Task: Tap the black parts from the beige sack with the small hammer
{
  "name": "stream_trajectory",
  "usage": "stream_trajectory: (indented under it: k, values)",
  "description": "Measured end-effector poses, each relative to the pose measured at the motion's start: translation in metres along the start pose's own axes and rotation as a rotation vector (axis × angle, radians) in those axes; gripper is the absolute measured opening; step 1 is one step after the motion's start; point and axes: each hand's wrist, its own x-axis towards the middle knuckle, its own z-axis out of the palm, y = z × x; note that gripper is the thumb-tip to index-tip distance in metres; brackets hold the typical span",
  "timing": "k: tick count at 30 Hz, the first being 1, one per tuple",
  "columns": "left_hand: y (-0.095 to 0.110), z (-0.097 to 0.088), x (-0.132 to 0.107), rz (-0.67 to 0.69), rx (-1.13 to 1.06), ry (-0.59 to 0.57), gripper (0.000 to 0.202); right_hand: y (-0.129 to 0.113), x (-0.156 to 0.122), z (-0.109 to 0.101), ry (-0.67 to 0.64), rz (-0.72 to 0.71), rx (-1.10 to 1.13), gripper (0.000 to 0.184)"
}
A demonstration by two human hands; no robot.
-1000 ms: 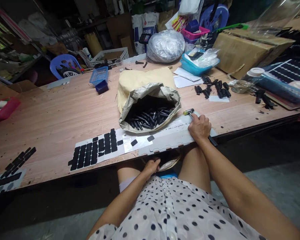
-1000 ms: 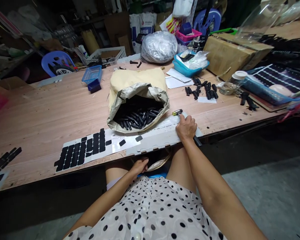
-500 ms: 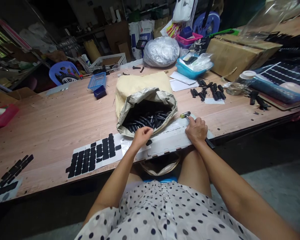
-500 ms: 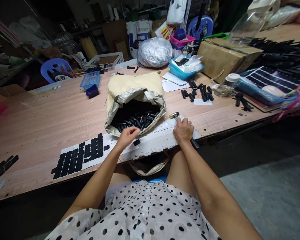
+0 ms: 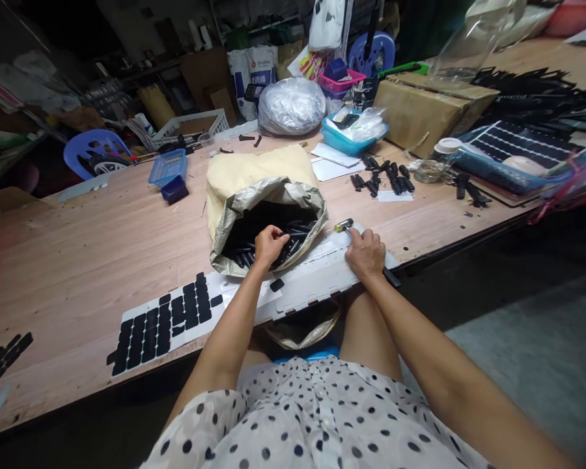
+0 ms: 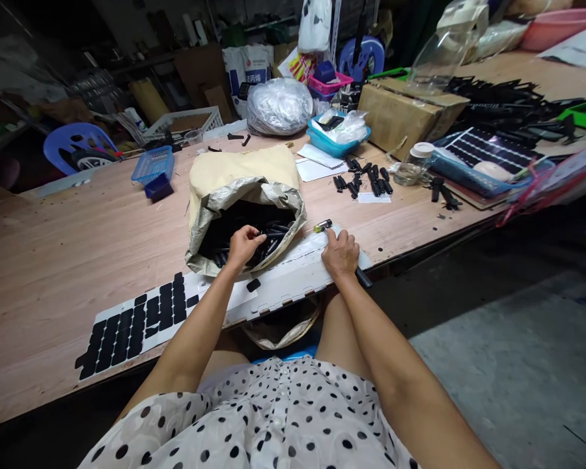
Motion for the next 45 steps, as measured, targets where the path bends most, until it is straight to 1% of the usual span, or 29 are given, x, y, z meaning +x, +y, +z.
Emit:
stream_trajectory:
  k: [3, 6, 8, 10, 13, 16, 21, 25, 27, 31, 35, 40, 43, 45]
  values:
    - [-0.008, -0.016, -0.022, -0.026, -0.324, 0.023, 0.02, 0.0, 0.0, 0.002, 0.018, 0.007, 0.006, 0.04]
    - [-0.018, -0.023, -0.059, -0.059, -0.525, 0.006, 0.03, 0.002, 0.001, 0.005, 0.03, 0.009, 0.015, 0.04]
    - [-0.026, -0.02, -0.083, -0.107, -0.564, -0.012, 0.034, 0.003, 0.002, 0.006, 0.027, 0.011, 0.013, 0.039]
    - [-0.035, -0.014, -0.101, -0.164, -0.541, -0.029, 0.036, 0.004, 0.002, 0.007, 0.018, 0.011, 0.006, 0.039]
    - [-0.047, -0.005, -0.115, -0.182, -0.412, -0.035, 0.029, 0.005, 0.003, 0.007, 0.021, 0.008, -0.002, 0.038]
    - [-0.055, -0.003, -0.119, -0.105, -0.204, -0.024, 0.018, 0.006, 0.002, 0.008, 0.035, 0.006, 0.001, 0.038]
    - [-0.057, -0.01, -0.121, 0.077, 0.104, -0.045, 0.019, 0.005, 0.002, 0.006, 0.028, 0.005, 0.013, 0.04]
    - [-0.057, -0.011, -0.123, 0.161, 0.267, -0.049, 0.022, 0.005, 0.002, 0.003, 0.01, 0.006, 0.012, 0.04]
    - [-0.056, -0.008, -0.123, 0.176, 0.294, -0.069, 0.022, 0.004, 0.002, 0.002, 0.002, 0.011, 0.01, 0.041]
    - [-0.054, 0.002, -0.119, 0.179, 0.312, -0.07, 0.011, 0.003, 0.001, 0.0, 0.003, 0.018, 0.01, 0.041]
    - [-0.051, 0.011, -0.115, 0.163, 0.307, -0.03, 0.012, 0.004, 0.0, 0.001, 0.015, 0.016, 0.02, 0.039]
    - [-0.054, 0.016, -0.113, 0.165, 0.297, 0.006, 0.015, 0.007, 0.005, 0.001, 0.015, 0.037, 0.081, 0.041]
    - [-0.055, 0.018, -0.113, 0.171, 0.299, -0.001, 0.012, 0.011, 0.005, -0.006, 0.002, 0.068, 0.143, 0.043]
    - [-0.055, 0.02, -0.112, 0.173, 0.293, -0.008, 0.012, 0.012, -0.004, -0.013, 0.046, 0.065, 0.22, 0.045]
